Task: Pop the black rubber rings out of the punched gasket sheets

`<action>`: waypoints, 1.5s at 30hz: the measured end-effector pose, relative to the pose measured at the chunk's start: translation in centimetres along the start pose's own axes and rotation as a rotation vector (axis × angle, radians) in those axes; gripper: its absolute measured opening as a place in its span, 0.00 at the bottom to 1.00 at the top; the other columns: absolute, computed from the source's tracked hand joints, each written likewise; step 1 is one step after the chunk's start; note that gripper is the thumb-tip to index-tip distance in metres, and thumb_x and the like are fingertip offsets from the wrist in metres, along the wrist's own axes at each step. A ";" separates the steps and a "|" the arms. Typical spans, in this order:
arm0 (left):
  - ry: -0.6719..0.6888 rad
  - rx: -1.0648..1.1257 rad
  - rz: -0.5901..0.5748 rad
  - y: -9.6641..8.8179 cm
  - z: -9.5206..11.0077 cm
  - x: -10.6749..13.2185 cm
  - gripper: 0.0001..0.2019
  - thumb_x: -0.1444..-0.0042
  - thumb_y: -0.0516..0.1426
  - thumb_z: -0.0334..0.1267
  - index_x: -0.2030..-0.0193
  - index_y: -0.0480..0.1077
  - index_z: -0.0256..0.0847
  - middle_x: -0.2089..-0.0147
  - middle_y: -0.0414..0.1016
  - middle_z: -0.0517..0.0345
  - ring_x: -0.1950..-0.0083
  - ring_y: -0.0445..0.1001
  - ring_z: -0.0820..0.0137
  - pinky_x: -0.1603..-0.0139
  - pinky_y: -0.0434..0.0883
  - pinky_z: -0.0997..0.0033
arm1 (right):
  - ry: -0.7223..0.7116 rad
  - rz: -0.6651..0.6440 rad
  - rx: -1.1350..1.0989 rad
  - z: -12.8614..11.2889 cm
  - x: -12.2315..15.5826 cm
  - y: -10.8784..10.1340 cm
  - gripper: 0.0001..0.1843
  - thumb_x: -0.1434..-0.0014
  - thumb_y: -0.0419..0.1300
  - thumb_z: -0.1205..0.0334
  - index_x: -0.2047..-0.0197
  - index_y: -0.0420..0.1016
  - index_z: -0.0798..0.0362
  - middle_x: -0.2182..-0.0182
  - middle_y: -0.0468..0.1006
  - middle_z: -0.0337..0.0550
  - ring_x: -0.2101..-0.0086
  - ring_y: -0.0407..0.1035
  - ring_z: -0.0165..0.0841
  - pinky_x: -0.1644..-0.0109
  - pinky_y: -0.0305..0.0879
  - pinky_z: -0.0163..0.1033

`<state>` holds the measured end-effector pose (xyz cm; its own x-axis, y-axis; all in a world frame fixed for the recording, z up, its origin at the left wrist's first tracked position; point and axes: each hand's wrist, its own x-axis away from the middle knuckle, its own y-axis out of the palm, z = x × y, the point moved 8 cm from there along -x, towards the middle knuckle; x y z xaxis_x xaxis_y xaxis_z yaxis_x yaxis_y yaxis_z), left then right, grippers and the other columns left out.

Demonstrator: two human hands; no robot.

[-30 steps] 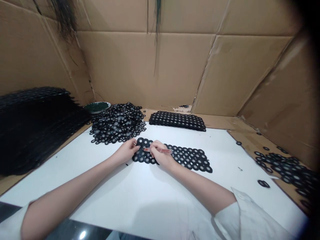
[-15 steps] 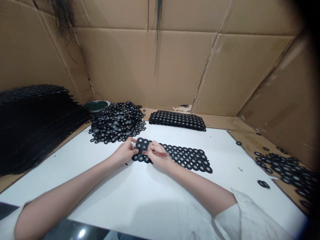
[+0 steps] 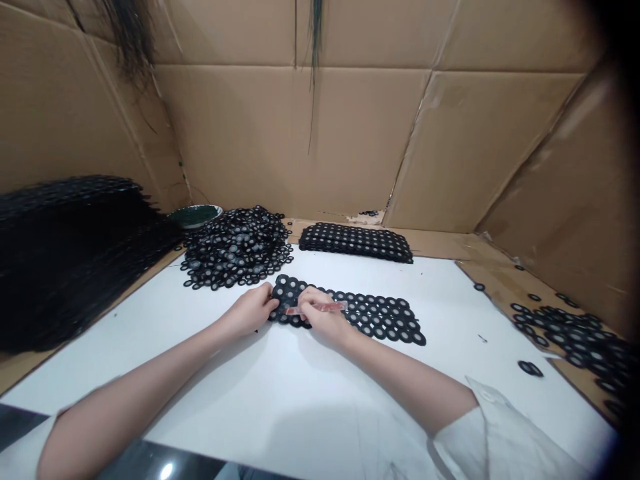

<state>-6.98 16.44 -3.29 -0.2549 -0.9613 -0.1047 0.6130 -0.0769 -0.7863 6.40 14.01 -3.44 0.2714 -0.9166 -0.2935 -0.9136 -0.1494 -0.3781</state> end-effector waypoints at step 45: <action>-0.097 0.400 0.007 2.2 1.2 2.9 0.13 0.58 0.53 0.35 0.62 0.58 0.39 0.67 0.73 0.56 0.66 0.71 0.66 0.68 0.63 0.70 | -0.065 -0.045 0.148 -0.5 1.9 0.8 0.12 0.45 0.46 0.62 0.80 0.56 0.53 0.68 0.61 0.39 0.68 0.61 0.28 0.61 0.58 0.36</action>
<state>-5.49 13.19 -4.57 -0.1899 -0.9811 -0.0366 0.8617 -0.1487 -0.4851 6.02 11.94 -3.84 0.3344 -0.8836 -0.3278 -0.8468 -0.1290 -0.5160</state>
